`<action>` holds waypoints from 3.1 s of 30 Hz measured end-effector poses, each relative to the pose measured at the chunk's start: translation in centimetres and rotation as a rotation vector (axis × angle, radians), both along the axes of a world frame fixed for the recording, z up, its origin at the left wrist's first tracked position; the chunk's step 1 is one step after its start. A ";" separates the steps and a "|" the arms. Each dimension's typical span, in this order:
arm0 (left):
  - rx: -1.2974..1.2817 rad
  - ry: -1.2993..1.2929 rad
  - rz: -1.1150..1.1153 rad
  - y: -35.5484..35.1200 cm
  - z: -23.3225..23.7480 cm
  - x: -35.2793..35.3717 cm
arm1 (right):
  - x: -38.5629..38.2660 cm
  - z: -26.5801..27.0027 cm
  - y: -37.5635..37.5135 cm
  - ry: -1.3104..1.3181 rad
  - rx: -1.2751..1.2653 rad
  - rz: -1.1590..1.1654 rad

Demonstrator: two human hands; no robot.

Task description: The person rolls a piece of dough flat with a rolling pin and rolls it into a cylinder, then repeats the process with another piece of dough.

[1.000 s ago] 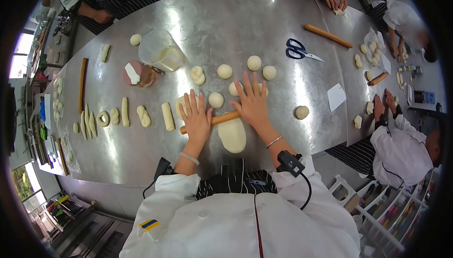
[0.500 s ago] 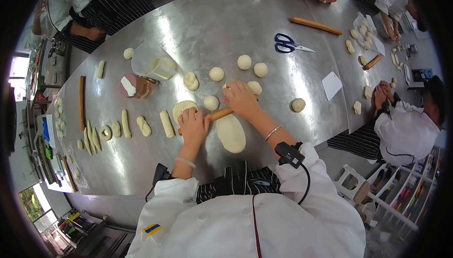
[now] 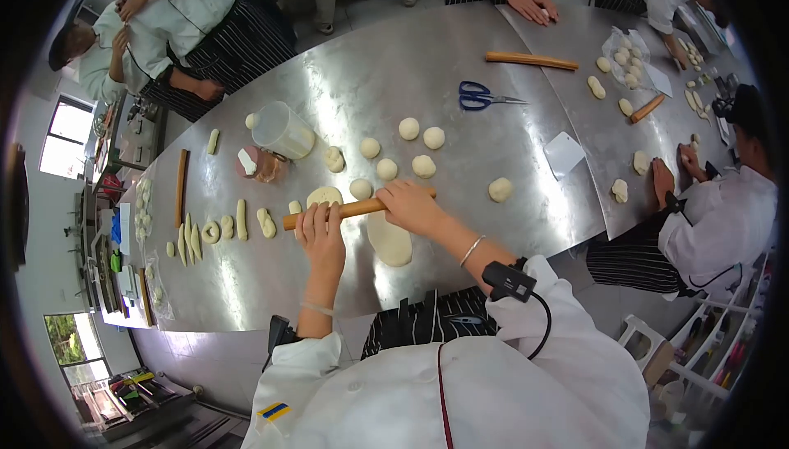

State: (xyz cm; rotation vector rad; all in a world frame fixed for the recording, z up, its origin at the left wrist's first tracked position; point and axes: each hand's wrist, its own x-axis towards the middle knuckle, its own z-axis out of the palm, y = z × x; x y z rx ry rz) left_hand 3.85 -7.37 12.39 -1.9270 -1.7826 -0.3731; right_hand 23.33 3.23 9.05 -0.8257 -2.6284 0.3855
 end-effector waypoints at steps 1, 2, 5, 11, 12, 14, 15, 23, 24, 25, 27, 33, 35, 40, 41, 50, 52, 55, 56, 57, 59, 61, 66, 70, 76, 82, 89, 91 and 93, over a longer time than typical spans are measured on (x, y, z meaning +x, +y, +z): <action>0.067 -0.034 0.005 -0.5 0.8 0.9 | 1.4 0.9 -1.1 0.082 -0.128 -0.080; 0.092 -0.028 -0.006 -1.1 1.4 1.9 | 3.0 1.5 -2.2 0.165 -0.253 -0.157; 0.221 -0.402 0.017 -4.0 1.6 4.7 | 9.1 -1.1 -6.7 0.285 -0.506 -0.420; -0.170 -0.617 0.135 -9.9 -4.0 7.9 | 15.0 -7.0 -10.6 0.377 -0.745 -0.803; -0.173 -0.612 0.150 -10.7 -4.4 8.2 | 14.7 -6.7 -10.6 0.345 -0.731 -0.849; -0.325 -0.722 0.148 -10.9 -4.6 7.8 | 13.4 -4.2 -9.6 0.291 -0.753 -0.879; -0.307 -0.737 0.152 -10.8 -4.8 7.3 | 12.6 -3.2 -9.1 0.240 -0.768 -0.929; -0.303 -0.830 0.054 -8.3 -7.2 1.4 | 11.3 -5.4 -6.8 0.077 -0.084 -0.859; -0.300 -0.818 0.020 -7.3 -7.8 0.8 | 10.8 -4.5 -7.0 0.036 -0.007 -0.861; -0.300 -0.809 -0.013 -6.4 -8.4 0.4 | 10.2 -4.4 -7.3 0.024 -0.009 -0.869; -0.321 -0.857 -0.020 -3.6 -9.8 0.1 | 9.0 -4.4 -8.0 0.139 -0.037 -0.734; -0.512 -0.816 0.169 1.7 -10.5 2.4 | 4.5 -4.1 -8.6 0.301 -0.643 -0.621; -0.469 -0.763 0.271 1.9 -11.6 3.5 | 3.2 -4.2 -7.9 0.300 -0.623 -0.614; -0.321 -0.750 0.172 1.4 -11.0 3.5 | 0.4 -6.7 -4.6 0.354 -0.575 -0.499; -0.366 -0.786 0.178 1.5 -10.5 3.5 | -0.3 -6.2 -3.7 0.304 -0.498 -0.399; -0.274 -0.788 0.232 2.1 -11.0 4.2 | -4.0 -7.6 1.6 -0.032 -0.643 -0.172; -0.225 -0.727 0.206 1.8 -10.7 4.3 | -3.8 -8.1 1.7 -0.124 -0.682 -0.144; -0.348 -0.689 0.155 1.2 -10.6 4.4 | -3.8 -7.1 1.5 -0.106 -0.488 -0.119; -0.321 -0.789 0.119 1.2 -10.7 4.4 | -3.8 -6.5 1.6 -0.041 -0.501 -0.049; -0.291 -0.889 0.082 1.3 -10.6 4.4 | -3.8 -5.9 1.7 0.024 -0.513 0.021; -0.270 -1.036 0.066 1.1 -10.3 4.4 | -3.7 -6.6 2.4 -0.040 -0.543 0.065; -0.249 -1.185 0.048 0.9 -9.4 4.3 | -3.3 -6.4 2.9 -0.103 -0.572 0.107; -0.345 -1.495 -0.016 0.1 -9.1 3.6 | -2.2 -6.9 3.1 0.059 -0.436 0.258; -0.388 -1.678 0.007 -0.8 -9.0 3.4 | -1.7 -6.4 2.7 0.008 -0.658 0.248; -0.477 -1.446 0.055 -1.7 -7.8 3.3 | 0.3 -2.9 0.4 0.114 -0.735 0.254; -0.715 -1.264 0.077 -3.4 -3.9 4.5 | 2.8 -0.6 -4.6 0.169 -0.768 0.169; -0.613 -1.104 -0.089 -6.1 -1.2 6.3 | 4.5 -0.1 -8.7 0.130 -0.485 0.009; -0.553 -1.103 -0.157 -6.4 0.0 6.3 | 4.6 0.6 -9.2 0.080 -0.422 -0.016; -0.553 -1.137 -0.183 -6.5 1.5 6.0 | 5.1 1.1 -9.6 0.306 -0.358 -0.005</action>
